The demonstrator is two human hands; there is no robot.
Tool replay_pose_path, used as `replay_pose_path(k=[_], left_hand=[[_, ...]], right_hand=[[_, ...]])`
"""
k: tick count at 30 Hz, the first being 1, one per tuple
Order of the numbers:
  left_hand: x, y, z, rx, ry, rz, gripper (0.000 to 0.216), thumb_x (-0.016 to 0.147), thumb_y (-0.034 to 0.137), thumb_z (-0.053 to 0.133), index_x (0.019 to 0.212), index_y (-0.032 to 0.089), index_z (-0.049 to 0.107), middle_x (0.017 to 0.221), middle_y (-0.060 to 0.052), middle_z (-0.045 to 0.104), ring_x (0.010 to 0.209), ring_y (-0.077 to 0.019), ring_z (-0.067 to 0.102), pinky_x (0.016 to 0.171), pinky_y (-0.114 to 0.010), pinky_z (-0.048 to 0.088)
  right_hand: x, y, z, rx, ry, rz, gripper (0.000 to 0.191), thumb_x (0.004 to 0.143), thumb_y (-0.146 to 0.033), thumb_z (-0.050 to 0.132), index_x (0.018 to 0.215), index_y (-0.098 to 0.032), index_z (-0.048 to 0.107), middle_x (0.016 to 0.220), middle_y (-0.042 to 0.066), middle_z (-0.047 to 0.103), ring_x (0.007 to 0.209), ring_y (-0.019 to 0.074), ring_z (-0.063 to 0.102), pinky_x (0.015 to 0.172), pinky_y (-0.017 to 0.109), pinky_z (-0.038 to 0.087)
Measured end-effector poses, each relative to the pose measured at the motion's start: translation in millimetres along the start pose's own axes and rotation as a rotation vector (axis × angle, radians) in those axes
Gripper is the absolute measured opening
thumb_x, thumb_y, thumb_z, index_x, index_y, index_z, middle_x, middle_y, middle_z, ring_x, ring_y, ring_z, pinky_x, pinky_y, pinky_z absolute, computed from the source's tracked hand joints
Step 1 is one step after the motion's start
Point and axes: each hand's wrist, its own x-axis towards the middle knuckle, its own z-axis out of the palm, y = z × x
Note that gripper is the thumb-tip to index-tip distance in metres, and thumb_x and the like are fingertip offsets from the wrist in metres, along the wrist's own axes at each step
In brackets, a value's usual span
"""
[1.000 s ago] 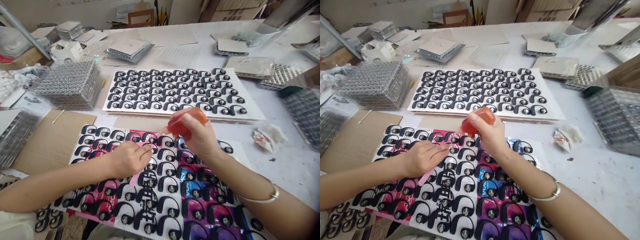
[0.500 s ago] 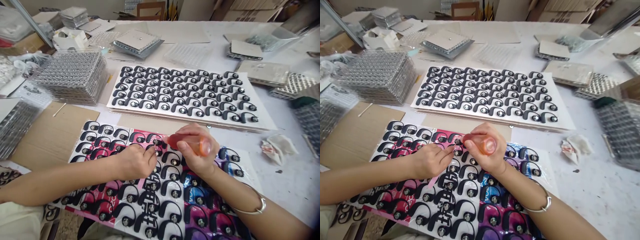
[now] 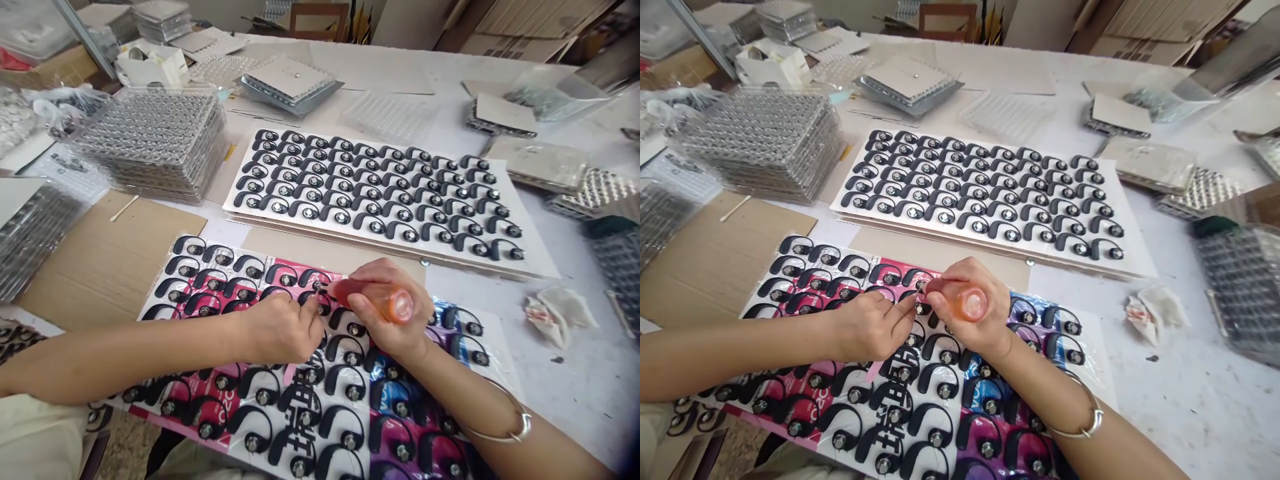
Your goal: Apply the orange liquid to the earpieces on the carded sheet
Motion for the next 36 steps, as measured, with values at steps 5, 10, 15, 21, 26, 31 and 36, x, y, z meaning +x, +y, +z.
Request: replay_pose_path(k=[5, 10, 15, 21, 26, 31, 36], left_hand=[[-0.1, -0.2, -0.1, 0.011, 0.024, 0.001, 0.018, 0.083, 0.009, 0.046, 0.087, 0.005, 0.063, 0.095, -0.024, 0.07, 0.053, -0.0191, 0.064, 0.041, -0.029, 0.049], [-0.1, 0.5, 1.1, 0.005, 0.028, -0.001, 0.018, 0.083, 0.009, 0.045, 0.086, 0.005, 0.063, 0.095, -0.024, 0.07, 0.054, -0.0197, 0.065, 0.04, -0.029, 0.049], [0.9, 0.9, 1.2, -0.001, 0.039, -0.009, 0.02, 0.083, 0.008, 0.044, 0.086, 0.004, 0.063, 0.094, -0.024, 0.07, 0.051, -0.0188, 0.063, 0.039, -0.029, 0.048], [0.7, 0.6, 0.5, 0.006, 0.029, -0.005, 0.017, 0.082, 0.009, 0.046, 0.084, 0.005, 0.063, 0.095, -0.024, 0.07, 0.052, -0.0192, 0.064, 0.04, -0.029, 0.049], [1.3, 0.2, -0.4, -0.003, 0.031, -0.014, 0.02, 0.083, 0.008, 0.042, 0.083, 0.006, 0.062, 0.094, -0.024, 0.07, 0.051, -0.0185, 0.063, 0.038, -0.029, 0.048], [2.7, 0.4, -1.0, 0.001, 0.04, -0.02, 0.02, 0.083, 0.007, 0.042, 0.083, 0.005, 0.062, 0.091, -0.024, 0.07, 0.048, -0.0178, 0.062, 0.038, -0.029, 0.048], [2.5, 0.9, -0.6, 0.005, 0.021, -0.014, 0.018, 0.083, 0.008, 0.043, 0.084, 0.006, 0.061, 0.093, -0.024, 0.07, 0.049, -0.0178, 0.062, 0.039, -0.029, 0.048]], right_hand=[[0.2, -1.9, 0.2, -0.003, -0.027, 0.015, 0.015, 0.077, -0.029, 0.069, 0.087, -0.021, 0.061, 0.07, 0.002, 0.061, 0.062, 0.0151, 0.059, 0.056, 0.029, 0.05], [-1.0, -0.7, 1.2, -0.011, -0.038, 0.013, 0.015, 0.077, -0.028, 0.069, 0.088, -0.021, 0.061, 0.071, 0.002, 0.061, 0.063, 0.0152, 0.059, 0.057, 0.03, 0.051], [-0.3, -1.1, 1.9, -0.022, -0.029, -0.029, 0.015, 0.077, -0.028, 0.069, 0.089, -0.021, 0.061, 0.071, 0.002, 0.061, 0.063, 0.0154, 0.059, 0.055, 0.03, 0.051], [-1.9, -2.4, 1.9, -0.044, -0.031, -0.021, 0.017, 0.076, -0.028, 0.07, 0.089, -0.022, 0.061, 0.072, 0.003, 0.062, 0.063, 0.0161, 0.059, 0.055, 0.03, 0.05], [-2.8, -2.4, 1.6, -0.064, -0.026, -0.022, 0.016, 0.077, -0.028, 0.069, 0.089, -0.022, 0.061, 0.072, 0.003, 0.062, 0.062, 0.0155, 0.058, 0.055, 0.029, 0.049], [-3.5, -1.0, 1.1, -0.068, -0.021, -0.013, 0.017, 0.077, -0.028, 0.07, 0.09, -0.02, 0.061, 0.072, 0.003, 0.061, 0.064, 0.015, 0.059, 0.055, 0.029, 0.049], [-2.8, -1.5, 1.6, -0.082, -0.026, -0.027, 0.016, 0.077, -0.03, 0.069, 0.089, -0.022, 0.061, 0.071, 0.002, 0.061, 0.062, 0.0158, 0.059, 0.053, 0.03, 0.049]])
